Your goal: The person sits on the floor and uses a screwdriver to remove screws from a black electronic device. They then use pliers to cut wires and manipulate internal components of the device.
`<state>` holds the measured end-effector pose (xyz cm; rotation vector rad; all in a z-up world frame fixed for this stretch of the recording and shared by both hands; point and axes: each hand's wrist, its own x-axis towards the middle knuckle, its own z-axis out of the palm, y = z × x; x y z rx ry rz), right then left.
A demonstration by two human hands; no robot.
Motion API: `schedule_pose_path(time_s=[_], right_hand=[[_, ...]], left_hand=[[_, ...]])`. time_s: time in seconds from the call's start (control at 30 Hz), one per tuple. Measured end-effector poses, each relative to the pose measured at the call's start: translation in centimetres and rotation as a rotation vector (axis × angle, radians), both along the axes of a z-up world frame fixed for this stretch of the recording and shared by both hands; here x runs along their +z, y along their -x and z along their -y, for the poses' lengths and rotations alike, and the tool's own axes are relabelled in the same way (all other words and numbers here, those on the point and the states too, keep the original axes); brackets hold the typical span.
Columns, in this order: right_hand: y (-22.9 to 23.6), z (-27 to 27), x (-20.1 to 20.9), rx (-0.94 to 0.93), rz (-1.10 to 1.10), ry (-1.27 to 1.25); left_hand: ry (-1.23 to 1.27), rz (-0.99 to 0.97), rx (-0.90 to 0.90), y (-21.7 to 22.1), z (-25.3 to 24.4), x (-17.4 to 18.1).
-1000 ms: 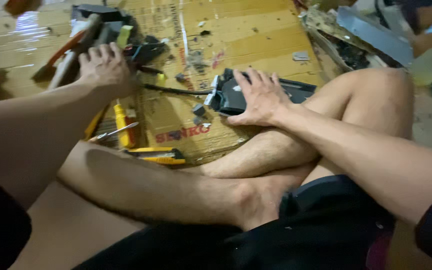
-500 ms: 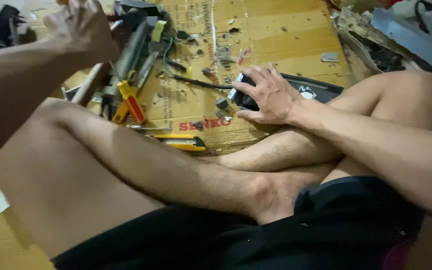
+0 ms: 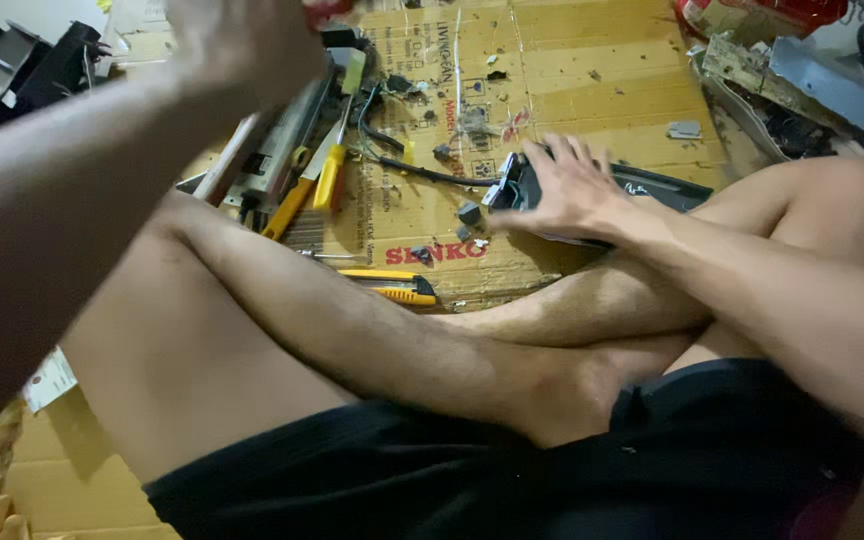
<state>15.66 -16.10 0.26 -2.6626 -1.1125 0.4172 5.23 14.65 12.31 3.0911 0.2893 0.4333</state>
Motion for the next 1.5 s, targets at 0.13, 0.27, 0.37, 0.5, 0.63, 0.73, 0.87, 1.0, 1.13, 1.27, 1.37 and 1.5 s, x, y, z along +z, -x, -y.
schedule_pose_path(time_s=[0.13,0.27,0.37,0.5,0.63,0.73,0.87,1.0,1.13,1.27,1.37,1.5], right_hand=[[-0.8,2.1,-2.6,0.050,0.100,0.197],[-1.8,2.3,-3.2,0.002,0.139,0.118],[-2.5,2.6,-2.7,-0.046,0.165,0.037],[-3.9,2.9,-2.7,-0.096,0.147,-0.033],[-3.5,2.7,-2.5,-0.113,0.121,-0.023],[-2.7,2.8,-1.5,-0.107,0.103,-0.009],[-2.3,2.7,-1.4,-0.096,0.129,-0.028],[-3.3,3.0,-2.3,-0.066,0.143,-0.077],[-2.8,3.2,-1.7,-0.068,0.188,-0.132],[-1.4,3.1,-0.8,-0.099,0.175,-0.134],[-1.7,2.3,-1.0,-0.095,0.189,-0.107],[-2.3,2.3,-2.1,-0.089,0.182,-0.124]], left_hand=[[-0.104,-0.256,0.144,1.8,6.8,-5.3],[0.021,-0.479,0.114,1.9,8.9,-14.5],[0.092,-0.555,0.107,2.4,11.2,-16.4],[-0.107,0.193,0.013,4.5,13.6,-22.4],[0.281,-0.576,0.234,3.6,15.4,-15.3],[0.498,-0.558,0.270,4.8,16.7,-15.1],[0.232,-0.105,0.293,4.5,17.6,-18.4],[0.233,-0.492,0.342,2.7,17.9,-14.8],[0.360,-0.497,0.326,2.2,17.7,-14.6],[0.522,-0.495,0.295,2.4,18.5,-14.3],[0.647,-0.558,0.368,1.3,18.8,-12.6],[0.979,-0.669,0.444,0.5,18.8,-12.0]])
